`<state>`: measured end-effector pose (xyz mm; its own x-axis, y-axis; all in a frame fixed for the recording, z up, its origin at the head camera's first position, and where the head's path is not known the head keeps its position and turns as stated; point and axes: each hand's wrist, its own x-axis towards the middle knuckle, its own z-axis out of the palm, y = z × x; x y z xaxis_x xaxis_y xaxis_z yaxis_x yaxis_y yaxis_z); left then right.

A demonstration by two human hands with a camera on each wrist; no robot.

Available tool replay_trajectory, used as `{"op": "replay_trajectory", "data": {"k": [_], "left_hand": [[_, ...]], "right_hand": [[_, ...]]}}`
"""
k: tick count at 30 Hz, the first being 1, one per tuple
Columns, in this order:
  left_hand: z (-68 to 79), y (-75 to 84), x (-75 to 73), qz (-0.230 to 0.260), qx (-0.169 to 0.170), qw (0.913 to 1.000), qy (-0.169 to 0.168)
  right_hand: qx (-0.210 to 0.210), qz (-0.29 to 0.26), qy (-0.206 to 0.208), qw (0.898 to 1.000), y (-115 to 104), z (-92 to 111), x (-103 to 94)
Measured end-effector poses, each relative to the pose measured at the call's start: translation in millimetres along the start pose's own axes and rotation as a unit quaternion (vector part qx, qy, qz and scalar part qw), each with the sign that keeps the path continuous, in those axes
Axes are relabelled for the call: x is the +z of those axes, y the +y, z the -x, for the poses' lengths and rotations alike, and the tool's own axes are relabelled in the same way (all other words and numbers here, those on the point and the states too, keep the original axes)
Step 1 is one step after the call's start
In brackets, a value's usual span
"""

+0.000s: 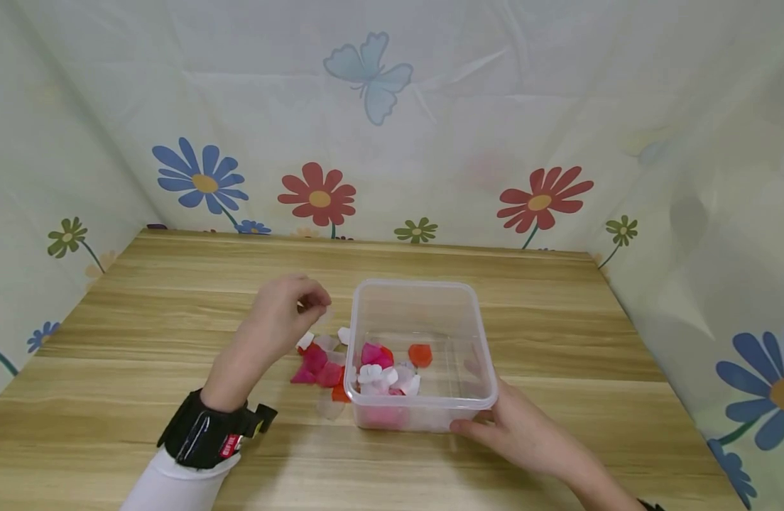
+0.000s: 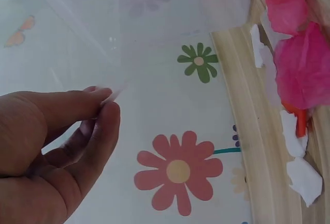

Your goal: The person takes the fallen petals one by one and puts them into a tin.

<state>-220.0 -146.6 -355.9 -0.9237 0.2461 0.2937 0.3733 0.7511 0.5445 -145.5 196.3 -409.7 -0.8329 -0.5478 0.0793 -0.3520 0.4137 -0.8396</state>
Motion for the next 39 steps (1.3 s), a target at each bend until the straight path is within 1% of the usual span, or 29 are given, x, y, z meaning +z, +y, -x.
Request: {"op": "replay_trajectory", "data": {"k": [3,6,8,12,14,18,22,29,35,39], "left_hand": [[1.4,6.6,-1.9,0.022,0.027,0.9982,0.049],[4.5,15.4,-4.3,0.053,0.053,0.9933,0.088],[7.4,22.2,-5.9,0.067,0.067,0.9900,0.104],[11.7,35.0,-6.9,0.093,0.098,0.9838,0.118],[13.0,40.6,-5.8,0.103,0.116,0.9810,0.117],[14.9,50.8,-1.3,0.120,0.145,0.9769,0.101],[16.5,57.1,3.6,0.117,0.158,0.9766,0.086],[17.3,61.4,10.2,0.125,0.177,0.9741,0.067],[16.5,61.1,14.8,0.131,0.201,0.9699,0.043],[15.8,61.3,15.7,0.131,0.212,0.9678,0.035]], "right_hand": [[0.001,0.002,0.000,1.000,0,0,0.0],[0.002,0.005,0.000,1.000,1,0,0.3],[0.003,0.008,0.001,1.000,2,0,0.7],[0.004,0.014,0.004,1.000,2,0,1.7],[0.004,0.016,0.005,1.000,2,1,1.9],[0.010,0.018,0.004,1.000,2,1,1.8],[0.012,0.010,0.001,1.000,2,1,1.4],[0.014,0.006,0.002,1.000,1,1,0.9],[0.014,0.001,0.002,1.000,1,0,1.1],[0.011,0.004,0.002,1.000,1,0,1.2]]}}
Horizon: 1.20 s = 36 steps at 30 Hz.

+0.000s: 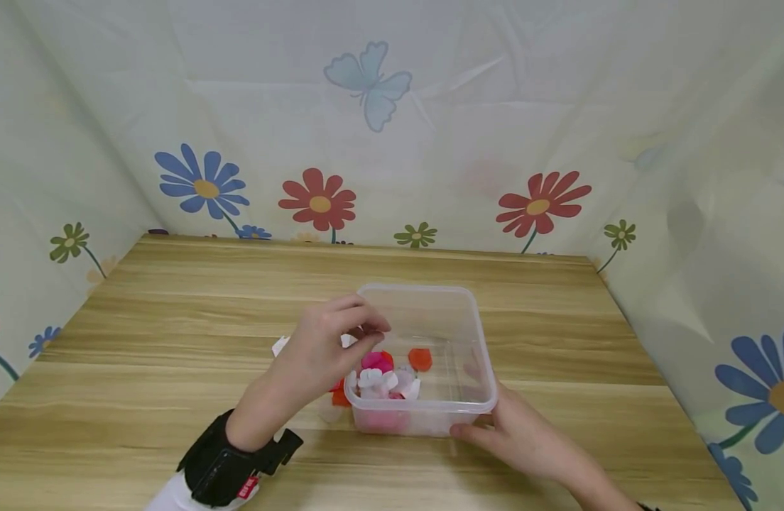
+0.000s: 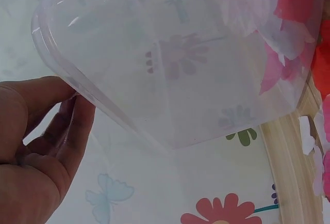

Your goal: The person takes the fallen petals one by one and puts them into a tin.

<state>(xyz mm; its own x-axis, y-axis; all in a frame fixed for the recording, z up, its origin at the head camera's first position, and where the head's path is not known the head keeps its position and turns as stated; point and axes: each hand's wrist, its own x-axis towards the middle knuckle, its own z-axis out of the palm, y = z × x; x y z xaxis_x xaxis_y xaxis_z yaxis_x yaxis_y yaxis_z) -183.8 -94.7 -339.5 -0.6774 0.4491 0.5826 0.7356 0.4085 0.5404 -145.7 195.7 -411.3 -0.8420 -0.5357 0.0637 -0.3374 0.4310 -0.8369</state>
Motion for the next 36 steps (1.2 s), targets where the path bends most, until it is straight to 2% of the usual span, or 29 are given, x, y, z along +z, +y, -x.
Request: {"op": "replay_trajectory", "data": {"k": [8,20,28,36], "left_hand": [[0.0,0.1,-2.3,-0.004,-0.002,1.0000,-0.003],[0.7,-9.7,-12.3,-0.037,-0.041,0.9982,0.021],[2.5,-22.0,-18.1,-0.074,-0.080,0.9935,0.034],[6.2,-26.3,-28.0,-0.100,-0.132,0.9861,0.013]], "right_hand": [[0.001,0.008,0.002,1.000,0,1,-0.6],[-0.001,0.004,0.002,1.000,0,1,-0.1],[-0.006,0.011,0.004,1.000,0,1,0.8],[-0.006,0.008,0.001,1.000,0,0,1.0]]}}
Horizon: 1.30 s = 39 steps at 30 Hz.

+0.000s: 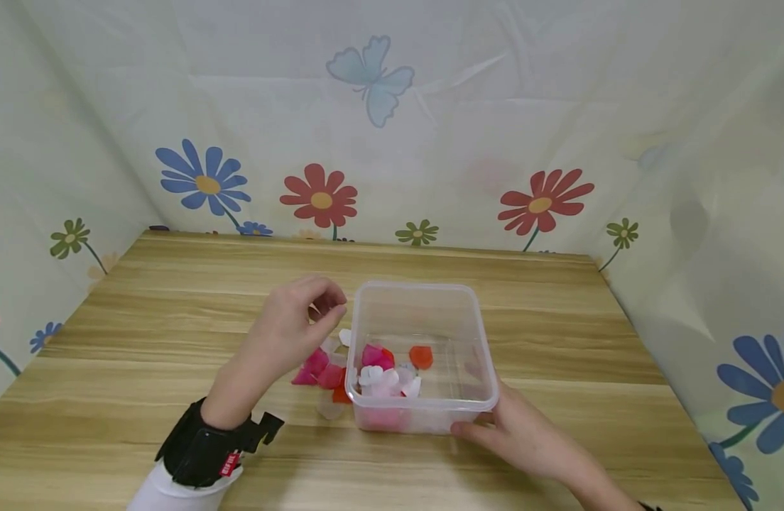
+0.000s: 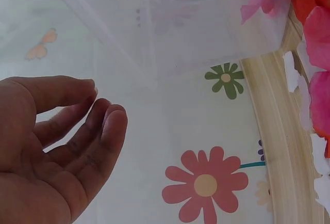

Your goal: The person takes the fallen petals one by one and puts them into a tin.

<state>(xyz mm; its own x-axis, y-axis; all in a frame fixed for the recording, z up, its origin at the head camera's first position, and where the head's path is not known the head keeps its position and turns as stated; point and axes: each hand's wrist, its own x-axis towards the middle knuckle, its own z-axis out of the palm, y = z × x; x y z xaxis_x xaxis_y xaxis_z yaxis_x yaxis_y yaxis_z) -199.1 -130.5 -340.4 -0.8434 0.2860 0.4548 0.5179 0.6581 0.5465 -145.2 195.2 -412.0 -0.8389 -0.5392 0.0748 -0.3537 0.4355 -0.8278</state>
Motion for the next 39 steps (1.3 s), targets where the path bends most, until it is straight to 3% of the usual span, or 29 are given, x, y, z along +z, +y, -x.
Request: {"op": "replay_trajectory", "data": {"k": [5,12,15,21,27,35,39], "left_hand": [[0.5,-2.1,-3.5,-0.026,-0.030,0.9988,-0.030],[1.7,-6.0,-3.8,-0.064,-0.080,0.9890,-0.107],[2.0,-10.0,-3.3,-0.088,-0.095,0.9811,-0.144],[3.0,-17.9,-1.9,-0.129,-0.115,0.9568,-0.234],[4.5,-21.7,-1.6,-0.120,-0.133,0.9482,-0.262],[7.4,-31.7,6.3,-0.114,-0.186,0.9165,-0.335],[7.8,-37.7,10.7,-0.112,-0.180,0.9104,-0.355]], "right_hand": [[-0.002,-0.002,0.000,1.000,0,-1,-1.1],[0.005,-0.008,-0.004,1.000,-1,-1,-1.6],[0.005,-0.009,-0.004,1.000,-1,-1,-1.6],[0.006,-0.009,-0.005,1.000,-2,0,-1.7],[0.004,-0.011,-0.004,1.000,-3,0,-1.5],[0.010,-0.005,-0.003,1.000,-3,0,-1.5],[0.006,-0.009,-0.004,1.000,-4,0,-1.1]]}}
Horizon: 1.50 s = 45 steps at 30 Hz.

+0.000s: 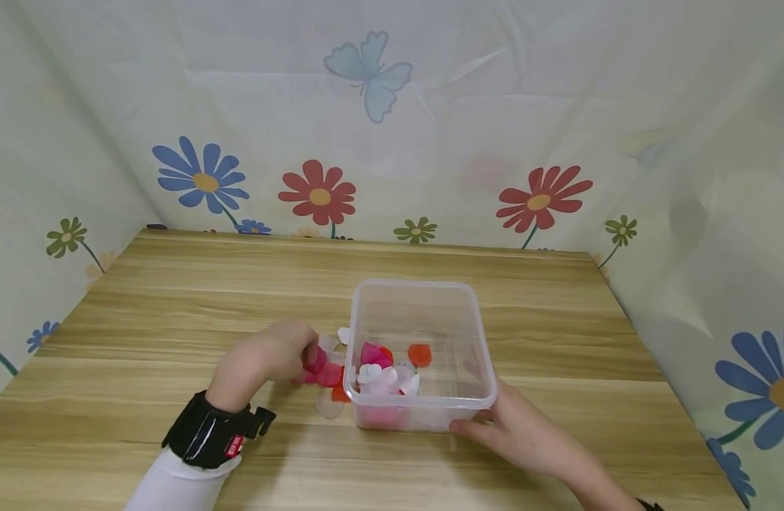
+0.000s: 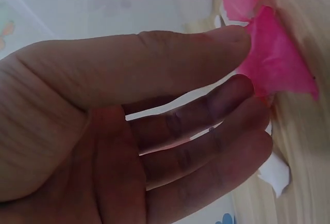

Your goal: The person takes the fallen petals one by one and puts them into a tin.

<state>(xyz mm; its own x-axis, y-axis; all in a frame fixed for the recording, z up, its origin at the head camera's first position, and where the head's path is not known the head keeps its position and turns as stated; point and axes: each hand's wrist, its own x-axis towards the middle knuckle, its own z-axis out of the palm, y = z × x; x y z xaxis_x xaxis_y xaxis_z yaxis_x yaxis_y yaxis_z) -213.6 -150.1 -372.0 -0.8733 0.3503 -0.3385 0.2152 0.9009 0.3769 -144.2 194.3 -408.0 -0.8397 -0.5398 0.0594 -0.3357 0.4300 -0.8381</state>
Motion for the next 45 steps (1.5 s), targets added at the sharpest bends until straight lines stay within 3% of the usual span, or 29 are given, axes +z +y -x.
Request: {"op": "replay_trajectory", "data": {"k": [19,32,45], "left_hand": [[-7.0,-4.2,11.2,0.007,0.030,0.9995,-0.001],[-4.0,-6.6,4.4,0.002,0.016,0.9997,0.019],[-3.7,-8.3,-0.8,0.007,0.058,0.9967,0.057]], "right_hand": [[0.004,0.004,-0.003,1.000,1,0,-0.9],[0.004,0.006,-0.002,1.000,1,0,-0.1],[-0.003,0.010,0.002,1.000,3,0,1.2]]}}
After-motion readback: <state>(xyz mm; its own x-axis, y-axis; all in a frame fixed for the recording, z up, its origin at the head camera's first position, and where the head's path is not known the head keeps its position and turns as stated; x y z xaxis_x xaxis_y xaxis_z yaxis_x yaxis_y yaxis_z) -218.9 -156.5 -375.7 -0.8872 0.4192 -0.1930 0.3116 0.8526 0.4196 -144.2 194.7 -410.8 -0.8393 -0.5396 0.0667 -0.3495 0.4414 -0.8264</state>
